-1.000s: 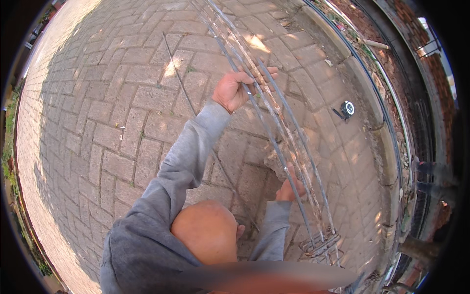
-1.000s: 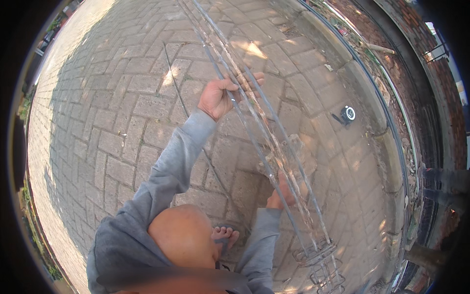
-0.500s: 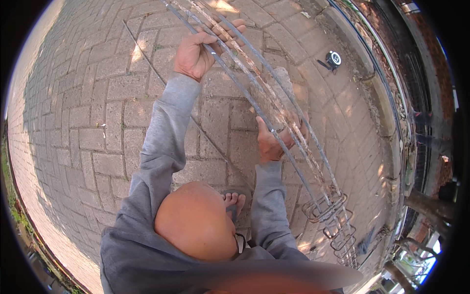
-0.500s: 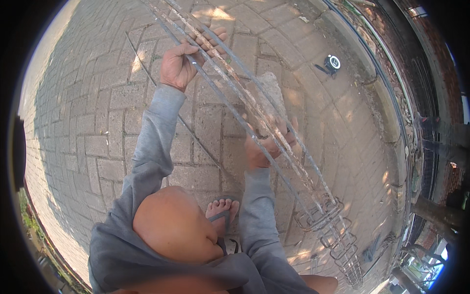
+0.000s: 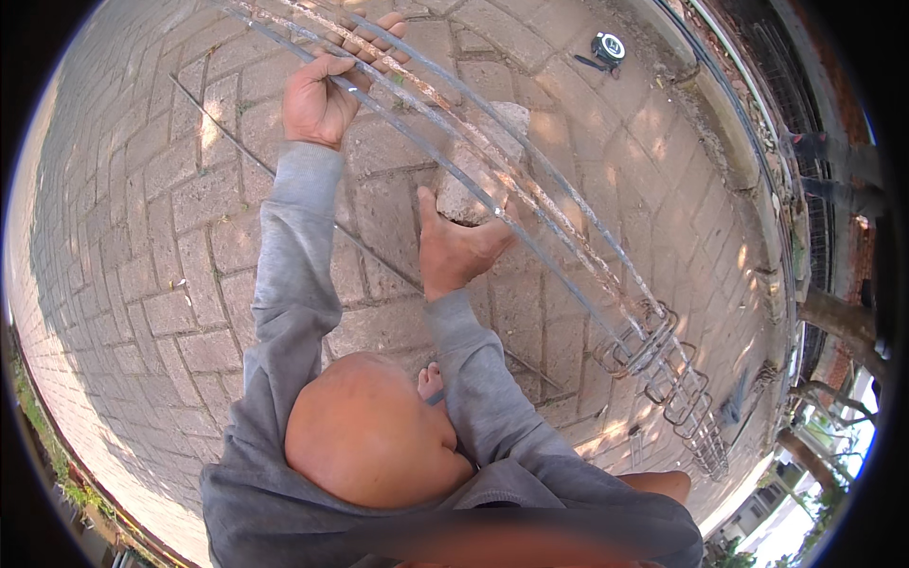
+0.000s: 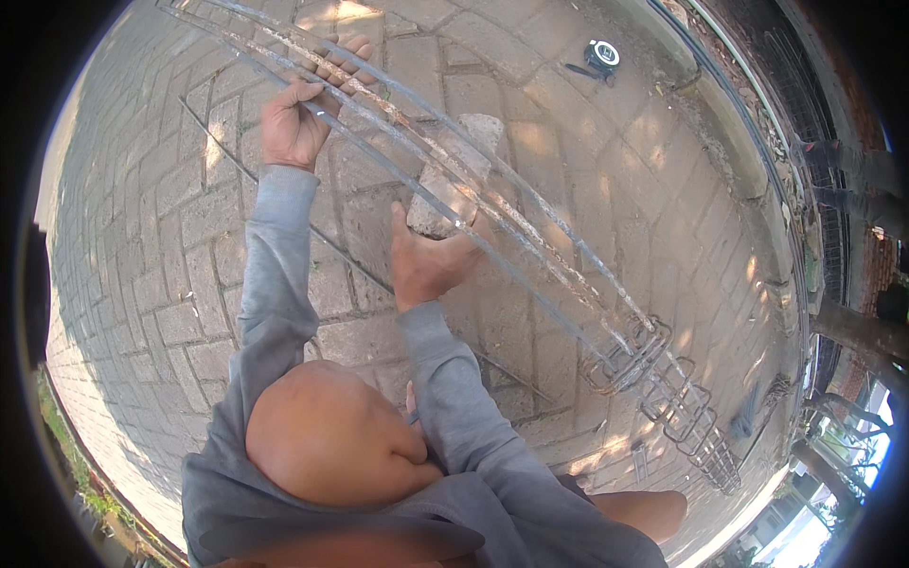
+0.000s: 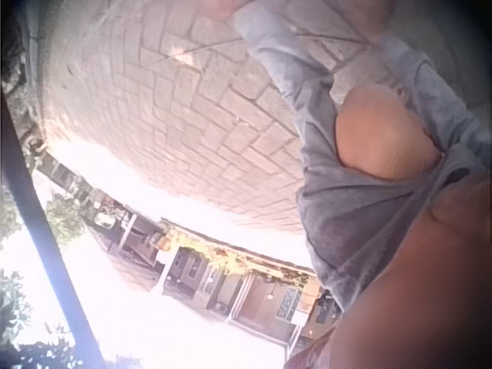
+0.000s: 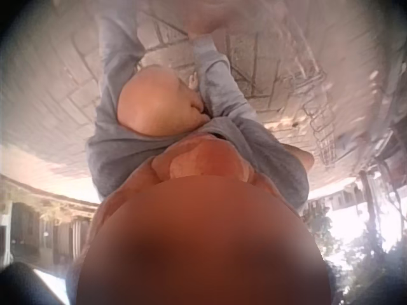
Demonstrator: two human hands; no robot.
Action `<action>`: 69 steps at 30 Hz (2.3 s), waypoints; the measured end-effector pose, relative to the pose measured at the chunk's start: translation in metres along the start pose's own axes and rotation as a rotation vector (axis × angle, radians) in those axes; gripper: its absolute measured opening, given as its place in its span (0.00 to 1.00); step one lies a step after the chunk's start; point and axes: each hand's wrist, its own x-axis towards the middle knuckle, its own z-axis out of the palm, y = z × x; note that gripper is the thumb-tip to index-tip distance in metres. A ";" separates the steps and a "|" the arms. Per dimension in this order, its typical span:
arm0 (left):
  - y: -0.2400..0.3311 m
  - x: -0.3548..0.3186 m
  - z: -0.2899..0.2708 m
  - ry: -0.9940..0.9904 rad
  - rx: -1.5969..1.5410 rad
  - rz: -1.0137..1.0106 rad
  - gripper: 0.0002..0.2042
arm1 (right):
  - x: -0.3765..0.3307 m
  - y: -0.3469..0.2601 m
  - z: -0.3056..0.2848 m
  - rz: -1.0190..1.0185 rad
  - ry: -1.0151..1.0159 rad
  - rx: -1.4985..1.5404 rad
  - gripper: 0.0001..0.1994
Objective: The person sits on a paved surface and assembles a metal rebar cage by hand. They use a metal tool to bend and secure wire ties around the intersections of the rebar grid, progressively tightening the structure.
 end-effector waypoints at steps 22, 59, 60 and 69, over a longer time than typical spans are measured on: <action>-0.024 0.017 -0.052 0.180 0.113 -0.099 0.30 | -0.005 0.078 -0.143 -0.382 -1.078 0.176 0.21; -0.310 -0.162 0.295 -1.454 1.974 -0.303 0.71 | -0.015 0.330 -0.428 0.130 -0.336 0.153 0.12; -0.308 -0.162 0.292 -1.438 2.005 -0.271 0.71 | -0.024 0.330 -0.420 0.218 -0.409 0.127 0.12; -0.223 -0.121 0.240 -1.240 2.317 -0.381 0.70 | -0.030 0.330 -0.413 -0.101 -0.546 0.028 0.10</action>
